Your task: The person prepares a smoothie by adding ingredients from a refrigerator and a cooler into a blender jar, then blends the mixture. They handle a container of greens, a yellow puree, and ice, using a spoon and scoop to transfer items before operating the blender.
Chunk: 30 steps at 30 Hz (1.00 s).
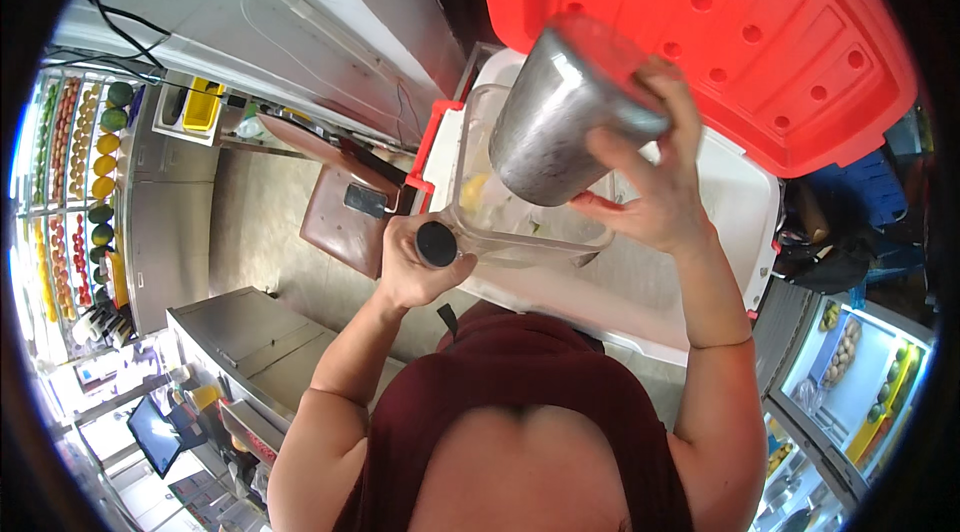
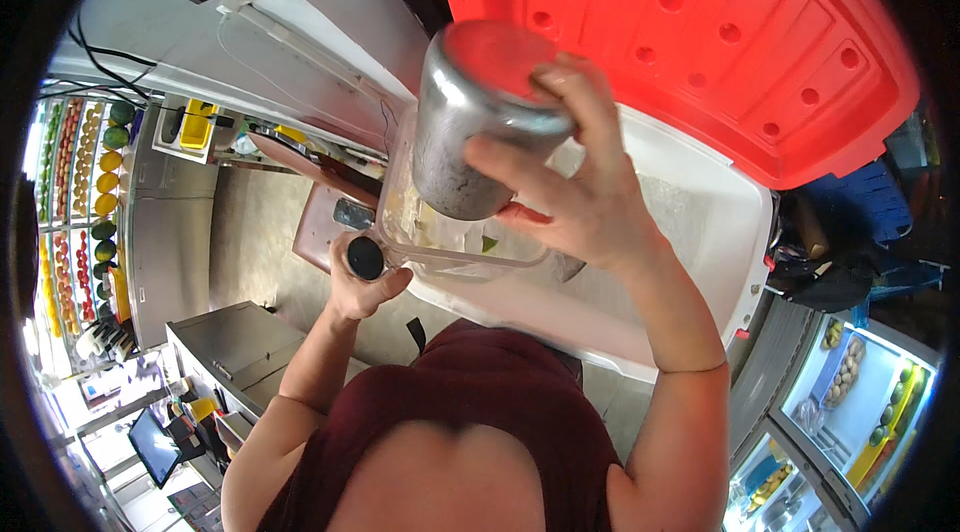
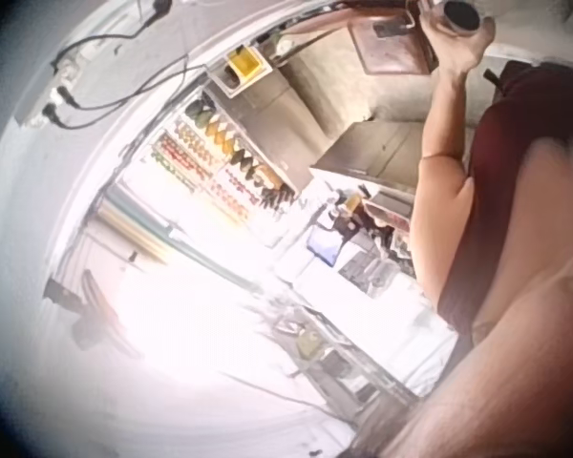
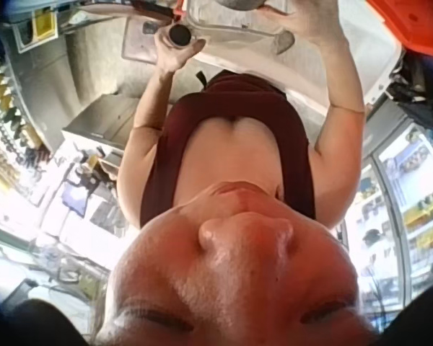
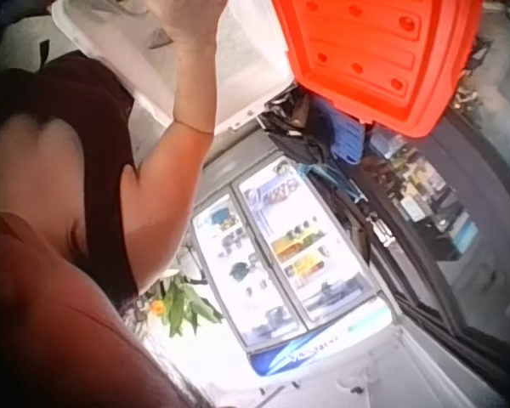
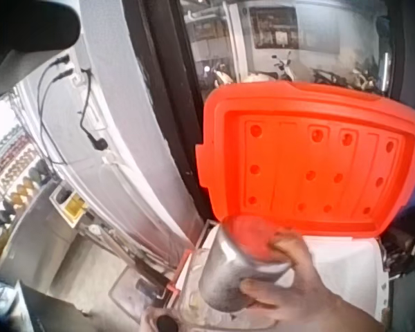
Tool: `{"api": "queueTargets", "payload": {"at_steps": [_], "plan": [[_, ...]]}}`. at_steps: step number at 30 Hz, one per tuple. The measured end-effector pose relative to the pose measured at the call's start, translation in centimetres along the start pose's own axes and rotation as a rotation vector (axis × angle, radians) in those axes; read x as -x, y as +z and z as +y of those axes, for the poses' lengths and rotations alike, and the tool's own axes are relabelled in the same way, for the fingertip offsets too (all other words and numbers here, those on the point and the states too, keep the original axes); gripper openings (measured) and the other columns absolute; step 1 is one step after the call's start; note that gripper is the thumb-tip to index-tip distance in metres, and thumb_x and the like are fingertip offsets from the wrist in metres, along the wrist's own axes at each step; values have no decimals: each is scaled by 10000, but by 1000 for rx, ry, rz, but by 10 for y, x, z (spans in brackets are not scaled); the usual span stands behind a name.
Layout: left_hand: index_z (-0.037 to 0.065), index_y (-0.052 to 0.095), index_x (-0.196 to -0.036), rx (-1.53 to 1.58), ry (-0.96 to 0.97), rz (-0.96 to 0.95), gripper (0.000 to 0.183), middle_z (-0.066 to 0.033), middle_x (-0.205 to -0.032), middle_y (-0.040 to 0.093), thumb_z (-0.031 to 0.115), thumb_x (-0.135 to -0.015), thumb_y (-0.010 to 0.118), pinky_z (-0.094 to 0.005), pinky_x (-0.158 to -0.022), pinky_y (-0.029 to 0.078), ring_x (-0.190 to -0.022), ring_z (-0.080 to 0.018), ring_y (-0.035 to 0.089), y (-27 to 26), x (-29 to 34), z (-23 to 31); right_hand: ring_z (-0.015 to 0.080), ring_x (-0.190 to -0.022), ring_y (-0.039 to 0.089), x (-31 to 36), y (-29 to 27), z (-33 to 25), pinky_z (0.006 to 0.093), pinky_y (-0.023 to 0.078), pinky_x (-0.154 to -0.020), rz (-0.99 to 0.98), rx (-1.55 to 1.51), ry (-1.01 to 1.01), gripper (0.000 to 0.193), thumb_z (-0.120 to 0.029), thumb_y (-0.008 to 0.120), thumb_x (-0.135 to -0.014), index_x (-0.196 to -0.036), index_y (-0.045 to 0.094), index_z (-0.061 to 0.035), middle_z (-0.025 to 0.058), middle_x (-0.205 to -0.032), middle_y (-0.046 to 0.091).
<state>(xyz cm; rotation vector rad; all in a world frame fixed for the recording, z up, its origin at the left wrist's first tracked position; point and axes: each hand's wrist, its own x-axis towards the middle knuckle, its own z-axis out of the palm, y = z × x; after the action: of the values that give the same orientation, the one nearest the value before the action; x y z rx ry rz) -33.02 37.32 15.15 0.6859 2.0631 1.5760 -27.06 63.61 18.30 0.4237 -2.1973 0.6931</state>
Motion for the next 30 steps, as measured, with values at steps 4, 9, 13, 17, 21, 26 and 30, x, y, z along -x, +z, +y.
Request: {"api": "queueTargets", "payload": {"at_steps": [4, 9, 13, 17, 21, 26, 30], "plan": [[0, 541, -638, -132, -29, 5, 257, -16, -558, 504, 155, -521, 709, -249, -490, 376, -498, -117, 483, -8, 12, -19, 268, -1122, 378, 28, 18, 20, 377, 463, -829, 277, -398, 321, 943, -143, 822, -482, -1256, 299, -18, 141, -1251, 263], [-30, 566, -940, -262, -106, 229, 601, -114, -790, 545, 228, -428, 747, -326, -674, 402, -717, -225, 512, -41, 70, -51, 283, -1145, 343, 134, 78, 95, 394, 437, -868, 13, -336, 989, 940, -147, 798, -509, -1295, 282, -120, 156, -1244, 263], [8, 552, -955, -234, 38, 386, 560, -33, -865, 570, 251, -520, 806, -248, -687, 450, -753, -117, 545, -61, 98, -57, 408, -1233, 203, 248, 160, 123, 436, 351, -947, -616, 205, 1140, 926, -184, 789, -501, -1293, 310, -202, 247, -1321, 185], [5, 560, -829, -256, -159, 389, 458, -42, -738, 567, 287, -513, 734, -270, -635, 424, -649, -144, 524, -58, 97, -29, 454, -1226, 213, 322, 221, 82, 437, 358, -938, -1060, 142, 881, 942, -192, 790, -504, -1318, 316, -212, 267, -1341, 186], [7, 569, -727, -238, -200, 532, 396, -23, -640, 548, 323, -524, 694, -253, -605, 398, -613, -131, 507, -50, 100, -27, 331, -1154, 370, 297, 225, 61, 378, 390, -890, -1017, -324, 1258, 897, -182, 774, -539, -1317, 328, -154, 230, -1277, 338], [1, 564, -698, -169, -214, 458, 332, -4, -598, 507, 240, -506, 690, -236, -531, 372, -553, -99, 464, -44, 88, -21, 148, -893, 497, 216, 151, 101, 309, 446, -749, -626, -820, 1401, 895, -179, 769, -545, -1319, 328, -86, 124, -1157, 482], [9, 569, -653, -189, -86, 258, 214, 25, -521, 467, 156, -538, 674, -213, -454, 355, -480, -61, 430, -32, 56, -1, 192, -1016, 461, 102, 63, 95, 340, 482, -800, -238, -576, 924, 846, -158, 794, -542, -1274, 374, -99, 83, -1178, 407]]}}
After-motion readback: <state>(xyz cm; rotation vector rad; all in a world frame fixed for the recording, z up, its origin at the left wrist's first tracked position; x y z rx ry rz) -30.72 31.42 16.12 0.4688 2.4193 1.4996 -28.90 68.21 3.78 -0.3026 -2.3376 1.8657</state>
